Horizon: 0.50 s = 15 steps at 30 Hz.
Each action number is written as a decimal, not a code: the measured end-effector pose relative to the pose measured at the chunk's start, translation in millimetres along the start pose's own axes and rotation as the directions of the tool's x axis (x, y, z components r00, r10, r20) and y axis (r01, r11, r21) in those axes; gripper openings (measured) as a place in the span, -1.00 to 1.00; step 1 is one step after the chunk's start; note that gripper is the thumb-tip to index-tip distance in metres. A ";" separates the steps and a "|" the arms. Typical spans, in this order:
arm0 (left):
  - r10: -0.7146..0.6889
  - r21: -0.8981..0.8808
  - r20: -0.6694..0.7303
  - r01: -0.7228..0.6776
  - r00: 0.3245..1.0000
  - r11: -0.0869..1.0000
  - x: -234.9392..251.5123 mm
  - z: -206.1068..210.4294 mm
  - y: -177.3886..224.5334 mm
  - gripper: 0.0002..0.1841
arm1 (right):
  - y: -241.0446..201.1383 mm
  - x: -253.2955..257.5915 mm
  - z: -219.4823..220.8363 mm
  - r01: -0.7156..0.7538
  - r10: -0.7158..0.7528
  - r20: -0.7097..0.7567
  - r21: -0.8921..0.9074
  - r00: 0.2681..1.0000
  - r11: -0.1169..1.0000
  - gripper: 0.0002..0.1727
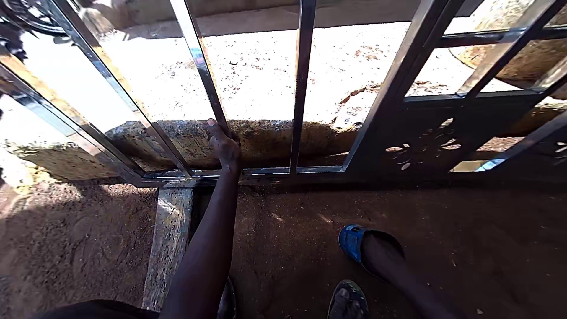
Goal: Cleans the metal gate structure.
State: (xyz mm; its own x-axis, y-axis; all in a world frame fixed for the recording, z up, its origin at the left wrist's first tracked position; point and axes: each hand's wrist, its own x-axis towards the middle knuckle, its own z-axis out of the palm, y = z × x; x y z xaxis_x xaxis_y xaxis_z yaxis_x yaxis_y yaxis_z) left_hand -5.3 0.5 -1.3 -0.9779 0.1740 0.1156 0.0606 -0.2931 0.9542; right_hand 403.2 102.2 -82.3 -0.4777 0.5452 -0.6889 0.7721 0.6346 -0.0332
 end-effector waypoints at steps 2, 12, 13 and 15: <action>0.022 0.042 0.000 -0.022 1.000 0.999 -0.1 -2.0 -0.5 -0.31 | 9.6 19.9 20.2 0.018 -0.018 -0.020 0.015 1.000 1.000 -0.41; 0.019 0.134 0.050 -0.026 0.999 0.991 -0.6 -9.1 -5.2 -0.24 | -78.2 -61.1 -76.5 0.215 -0.128 0.283 -0.299 0.950 0.930 -0.47; -0.003 0.144 0.061 -0.006 0.998 0.990 -1.0 -10.6 -4.4 -0.23 | -108.2 -81.8 -97.9 0.117 -0.014 0.334 -0.292 0.943 0.949 -0.46; -0.040 0.144 0.138 0.020 0.990 0.989 1.6 -13.2 0.7 -0.22 | -129.5 -103.5 -111.7 0.015 0.036 0.264 -0.190 0.964 0.982 -0.44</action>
State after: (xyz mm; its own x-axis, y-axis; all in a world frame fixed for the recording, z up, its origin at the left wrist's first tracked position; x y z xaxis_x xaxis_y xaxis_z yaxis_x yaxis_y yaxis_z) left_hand -9.4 -11.8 -4.2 -0.9425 0.3138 0.1147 0.0696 -0.1513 0.9860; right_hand 305.8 24.7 74.2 -0.3219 0.4040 -0.8563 0.6710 0.7354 0.0947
